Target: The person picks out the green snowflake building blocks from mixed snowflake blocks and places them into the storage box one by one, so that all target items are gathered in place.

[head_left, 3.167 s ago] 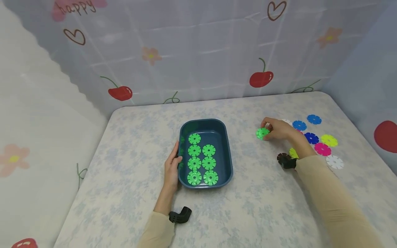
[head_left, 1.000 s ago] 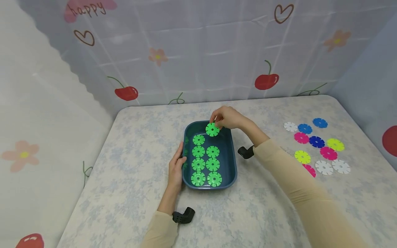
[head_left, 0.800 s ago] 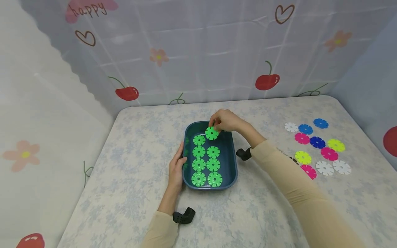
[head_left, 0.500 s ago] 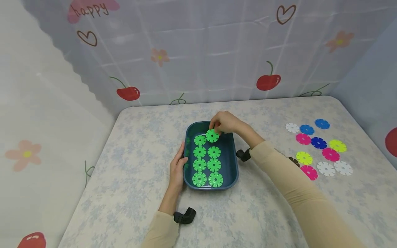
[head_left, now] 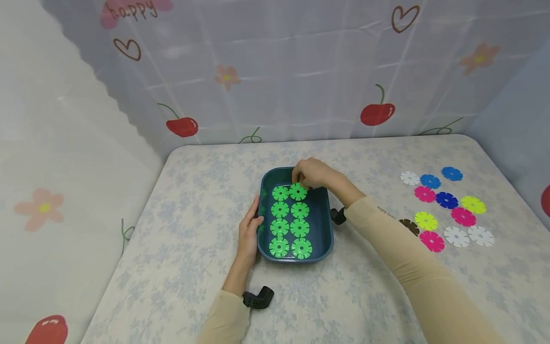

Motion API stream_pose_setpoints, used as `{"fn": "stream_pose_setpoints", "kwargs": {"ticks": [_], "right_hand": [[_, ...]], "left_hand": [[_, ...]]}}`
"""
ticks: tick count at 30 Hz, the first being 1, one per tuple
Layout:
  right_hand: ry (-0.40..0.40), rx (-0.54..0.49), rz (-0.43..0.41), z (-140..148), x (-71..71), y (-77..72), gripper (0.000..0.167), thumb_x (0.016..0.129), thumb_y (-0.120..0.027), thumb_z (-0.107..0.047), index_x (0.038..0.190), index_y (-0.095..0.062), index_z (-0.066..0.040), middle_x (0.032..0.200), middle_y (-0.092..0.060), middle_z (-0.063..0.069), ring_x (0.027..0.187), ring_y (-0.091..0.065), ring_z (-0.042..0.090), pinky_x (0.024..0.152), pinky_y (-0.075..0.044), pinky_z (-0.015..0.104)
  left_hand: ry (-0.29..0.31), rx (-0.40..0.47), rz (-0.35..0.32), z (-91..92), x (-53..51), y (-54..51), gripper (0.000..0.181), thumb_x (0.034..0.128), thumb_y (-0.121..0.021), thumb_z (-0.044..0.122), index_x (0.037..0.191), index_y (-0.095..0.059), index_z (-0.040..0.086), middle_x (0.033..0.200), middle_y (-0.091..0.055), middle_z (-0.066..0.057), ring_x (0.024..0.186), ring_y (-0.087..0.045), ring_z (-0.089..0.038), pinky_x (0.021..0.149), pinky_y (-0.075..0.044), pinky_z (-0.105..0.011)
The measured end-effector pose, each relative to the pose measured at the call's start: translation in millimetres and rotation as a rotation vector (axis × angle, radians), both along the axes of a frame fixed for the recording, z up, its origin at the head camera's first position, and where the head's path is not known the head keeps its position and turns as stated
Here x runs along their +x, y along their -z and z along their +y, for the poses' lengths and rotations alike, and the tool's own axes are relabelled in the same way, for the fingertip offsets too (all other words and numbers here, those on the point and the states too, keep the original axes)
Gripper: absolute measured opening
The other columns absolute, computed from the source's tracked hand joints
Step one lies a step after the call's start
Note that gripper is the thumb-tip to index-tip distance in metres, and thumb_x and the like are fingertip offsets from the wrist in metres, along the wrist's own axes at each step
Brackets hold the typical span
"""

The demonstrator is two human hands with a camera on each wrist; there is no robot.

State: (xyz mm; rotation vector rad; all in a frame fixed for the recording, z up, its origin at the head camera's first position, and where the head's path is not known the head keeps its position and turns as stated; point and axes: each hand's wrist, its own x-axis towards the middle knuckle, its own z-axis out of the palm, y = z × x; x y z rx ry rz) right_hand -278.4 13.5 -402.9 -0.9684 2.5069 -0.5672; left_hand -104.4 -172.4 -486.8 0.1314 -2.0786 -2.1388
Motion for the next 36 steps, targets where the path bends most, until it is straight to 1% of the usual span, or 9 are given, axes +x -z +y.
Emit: {"fn": "stream_pose_setpoints", "kwargs": {"ticks": [6,10,15,17,19,22,24,31,36], "right_hand": [[0.013,0.052,0.051,-2.8,0.4,1.2,0.026,0.091,-0.059,0.003,0.11,-0.073,-0.006,0.084,-0.072,0.008,0.068,-0.065,0.021,0.06,-0.05,0.028],[0.018,0.078,0.098,-4.9,0.7,2.7,0.027,0.09,-0.06,0.004,0.112,-0.073,-0.004,0.092,-0.073,0.011,0.066,-0.064,0.018,0.063,-0.053,0.03],[0.014,0.106,0.181,-6.7,2.7,4.6,0.028,0.087,-0.059,0.007,0.105,-0.075,-0.006,0.101,-0.072,0.012,0.067,-0.062,0.018,0.066,-0.053,0.031],[0.015,0.113,0.21,-7.5,3.6,5.4,0.026,0.086,-0.059,0.008,0.098,-0.077,-0.007,0.092,-0.072,0.009,0.064,-0.058,0.017,0.062,-0.05,0.029],[0.013,0.117,0.228,-8.4,4.5,6.0,0.025,0.086,-0.058,0.009,0.088,-0.076,-0.008,0.076,-0.065,0.004,0.058,-0.05,0.014,0.057,-0.043,0.026],[0.003,0.131,0.256,-9.7,5.2,7.4,0.026,0.087,-0.056,0.008,0.07,-0.066,-0.009,0.058,-0.039,-0.003,0.052,-0.031,0.011,0.052,-0.029,0.025],[0.003,0.144,0.266,-10.3,5.8,8.2,0.03,0.089,-0.056,0.006,0.064,-0.059,-0.011,0.056,-0.026,-0.003,0.054,-0.022,0.012,0.052,-0.023,0.026],[0.029,0.176,0.289,-13.1,7.7,9.6,0.041,0.091,-0.056,0.002,0.057,-0.044,-0.018,0.053,-0.021,-0.005,0.054,-0.018,0.011,0.051,-0.021,0.025],[0.018,0.165,0.306,-14.3,8.8,9.4,0.05,0.092,-0.053,0.004,0.055,-0.029,-0.02,0.056,-0.013,-0.004,0.055,-0.01,0.011,0.052,-0.016,0.025]], "left_hand": [[0.002,0.009,-0.001,0.4,-0.4,-0.4,0.056,0.0995,-0.039,0.007,0.154,-0.033,0.019,0.161,-0.026,0.002,0.151,-0.018,-0.016,0.122,-0.016,-0.044],[0.005,0.009,0.0,0.6,-0.2,-0.6,0.056,0.0994,-0.038,0.007,0.154,-0.032,0.017,0.161,-0.026,0.002,0.151,-0.018,-0.015,0.122,-0.016,-0.044],[0.005,0.003,-0.003,0.4,-0.7,0.1,0.056,0.0994,-0.039,0.007,0.154,-0.032,0.016,0.161,-0.027,0.002,0.15,-0.018,-0.015,0.123,-0.016,-0.043],[0.006,0.0,-0.004,0.3,-0.5,0.4,0.056,0.0994,-0.039,0.008,0.154,-0.033,0.017,0.161,-0.027,0.003,0.15,-0.018,-0.014,0.123,-0.016,-0.042],[0.006,-0.002,-0.006,0.5,-0.3,0.0,0.056,0.0995,-0.039,0.008,0.154,-0.032,0.017,0.161,-0.027,0.003,0.15,-0.019,-0.014,0.123,-0.016,-0.042],[0.006,-0.001,0.004,1.1,0.1,-1.1,0.056,0.0992,-0.039,0.008,0.154,-0.032,0.015,0.161,-0.026,0.001,0.15,-0.019,-0.014,0.123,-0.016,-0.043],[0.007,0.001,0.008,1.8,0.2,-2.1,0.056,0.0991,-0.039,0.008,0.154,-0.032,0.013,0.162,-0.026,0.0,0.15,-0.019,-0.014,0.123,-0.016,-0.043],[0.005,0.002,0.01,2.5,0.6,-2.3,0.056,0.0986,-0.039,0.007,0.154,-0.032,0.013,0.162,-0.026,-0.002,0.151,-0.018,-0.016,0.122,-0.015,-0.044],[0.005,0.011,0.016,1.5,1.0,-2.7,0.057,0.0981,-0.039,0.006,0.154,-0.031,0.013,0.162,-0.026,-0.003,0.151,-0.018,-0.016,0.123,-0.015,-0.043]]}}
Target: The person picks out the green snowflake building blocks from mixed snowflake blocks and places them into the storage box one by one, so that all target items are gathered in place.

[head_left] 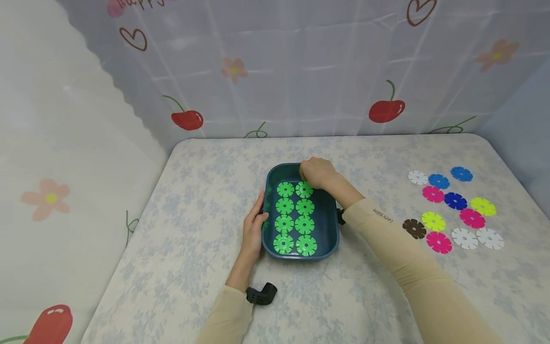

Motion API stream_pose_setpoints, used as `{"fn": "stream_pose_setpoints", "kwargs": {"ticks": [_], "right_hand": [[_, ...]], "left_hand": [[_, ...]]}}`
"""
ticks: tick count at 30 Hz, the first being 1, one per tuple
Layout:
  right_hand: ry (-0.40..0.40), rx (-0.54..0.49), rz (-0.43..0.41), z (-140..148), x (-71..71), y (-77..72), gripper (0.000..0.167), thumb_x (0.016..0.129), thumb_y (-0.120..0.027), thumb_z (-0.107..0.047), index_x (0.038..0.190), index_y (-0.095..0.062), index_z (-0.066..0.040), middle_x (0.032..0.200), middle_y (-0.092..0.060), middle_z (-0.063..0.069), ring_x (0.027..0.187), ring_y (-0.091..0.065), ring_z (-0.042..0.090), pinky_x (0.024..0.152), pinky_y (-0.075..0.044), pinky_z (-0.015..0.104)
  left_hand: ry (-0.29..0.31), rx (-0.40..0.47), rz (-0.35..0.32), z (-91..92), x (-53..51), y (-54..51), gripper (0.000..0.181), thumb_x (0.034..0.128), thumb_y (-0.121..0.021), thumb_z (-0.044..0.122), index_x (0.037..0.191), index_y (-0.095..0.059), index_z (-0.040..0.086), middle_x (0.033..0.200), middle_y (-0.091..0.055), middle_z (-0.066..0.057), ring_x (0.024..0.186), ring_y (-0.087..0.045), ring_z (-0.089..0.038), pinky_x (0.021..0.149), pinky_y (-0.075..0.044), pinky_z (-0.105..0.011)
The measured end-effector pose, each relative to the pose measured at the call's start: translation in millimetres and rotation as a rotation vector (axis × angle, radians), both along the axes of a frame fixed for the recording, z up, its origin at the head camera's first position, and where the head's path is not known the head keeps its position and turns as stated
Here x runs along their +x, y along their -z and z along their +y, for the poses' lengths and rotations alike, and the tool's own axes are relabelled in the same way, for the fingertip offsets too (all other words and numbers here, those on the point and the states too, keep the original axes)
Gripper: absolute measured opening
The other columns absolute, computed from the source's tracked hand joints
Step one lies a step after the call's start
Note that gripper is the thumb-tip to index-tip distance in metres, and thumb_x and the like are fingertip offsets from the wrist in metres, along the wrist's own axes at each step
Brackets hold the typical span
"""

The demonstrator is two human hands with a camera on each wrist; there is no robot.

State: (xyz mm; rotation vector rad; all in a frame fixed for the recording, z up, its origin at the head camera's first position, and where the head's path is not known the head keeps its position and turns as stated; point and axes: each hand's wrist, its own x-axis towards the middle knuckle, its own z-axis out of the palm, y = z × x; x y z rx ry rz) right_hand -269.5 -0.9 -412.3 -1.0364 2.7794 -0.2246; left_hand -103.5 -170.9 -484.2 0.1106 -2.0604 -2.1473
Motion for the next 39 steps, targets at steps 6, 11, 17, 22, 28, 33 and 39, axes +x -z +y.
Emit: {"fn": "stream_pose_setpoints", "kwargs": {"ticks": [6,11,17,22,28,33,39], "right_hand": [[0.002,0.002,0.008,-0.5,2.9,-1.5,0.052,0.093,-0.051,0.004,0.058,-0.021,-0.02,0.06,-0.009,-0.003,0.057,-0.006,0.012,0.054,-0.012,0.026],[0.015,0.012,0.015,-2.0,3.6,-0.6,0.053,0.093,-0.051,0.002,0.057,-0.021,-0.02,0.059,-0.009,-0.003,0.057,-0.006,0.012,0.053,-0.013,0.026],[0.025,0.024,0.035,-4.7,4.5,2.0,0.053,0.095,-0.052,-0.001,0.056,-0.022,-0.02,0.057,-0.01,-0.004,0.056,-0.008,0.012,0.051,-0.014,0.026],[0.038,0.041,0.055,-5.6,4.5,5.7,0.052,0.095,-0.055,-0.002,0.055,-0.025,-0.019,0.054,-0.013,-0.004,0.054,-0.012,0.011,0.049,-0.019,0.025],[0.06,0.049,0.061,-4.2,5.3,7.4,0.05,0.094,-0.056,-0.002,0.054,-0.032,-0.019,0.051,-0.019,-0.004,0.052,-0.018,0.011,0.048,-0.023,0.025],[0.066,0.042,0.05,-3.6,5.7,8.6,0.046,0.094,-0.056,-0.002,0.055,-0.036,-0.017,0.052,-0.023,-0.002,0.052,-0.02,0.012,0.049,-0.024,0.025],[0.017,-0.17,-0.097,5.1,6.7,5.0,0.012,0.09,-0.061,0.002,0.092,-0.073,0.0,0.079,-0.069,0.01,0.061,-0.057,0.018,0.06,-0.049,0.028]], "left_hand": [[0.002,-0.002,-0.005,0.1,1.4,-1.5,0.058,0.0975,-0.039,0.007,0.154,-0.031,0.012,0.162,-0.025,-0.003,0.15,-0.019,-0.015,0.122,-0.016,-0.043],[-0.006,-0.013,-0.012,-0.8,2.6,-1.3,0.057,0.0977,-0.039,0.009,0.154,-0.031,0.013,0.162,-0.026,-0.001,0.15,-0.019,-0.016,0.122,-0.016,-0.044],[-0.009,-0.014,-0.016,-3.1,2.7,0.8,0.057,0.0978,-0.039,0.008,0.154,-0.032,0.014,0.161,-0.027,-0.001,0.15,-0.019,-0.015,0.123,-0.016,-0.043],[-0.013,-0.014,-0.022,-4.2,2.5,1.9,0.057,0.098,-0.04,0.006,0.154,-0.033,0.015,0.161,-0.027,0.001,0.15,-0.019,-0.015,0.123,-0.015,-0.043],[-0.001,-0.014,-0.017,-3.6,1.6,2.3,0.057,0.098,-0.039,0.007,0.154,-0.032,0.012,0.161,-0.027,-0.001,0.15,-0.019,-0.015,0.123,-0.015,-0.043],[-0.013,-0.016,-0.017,-3.2,1.7,2.9,0.056,0.0979,-0.04,0.008,0.154,-0.033,0.012,0.161,-0.028,-0.002,0.15,-0.021,-0.014,0.122,-0.017,-0.042],[-0.028,-0.012,-0.028,-5.7,3.8,4.8,0.056,0.0984,-0.041,0.008,0.153,-0.034,0.013,0.161,-0.027,-0.003,0.15,-0.021,-0.018,0.121,-0.018,-0.045]]}}
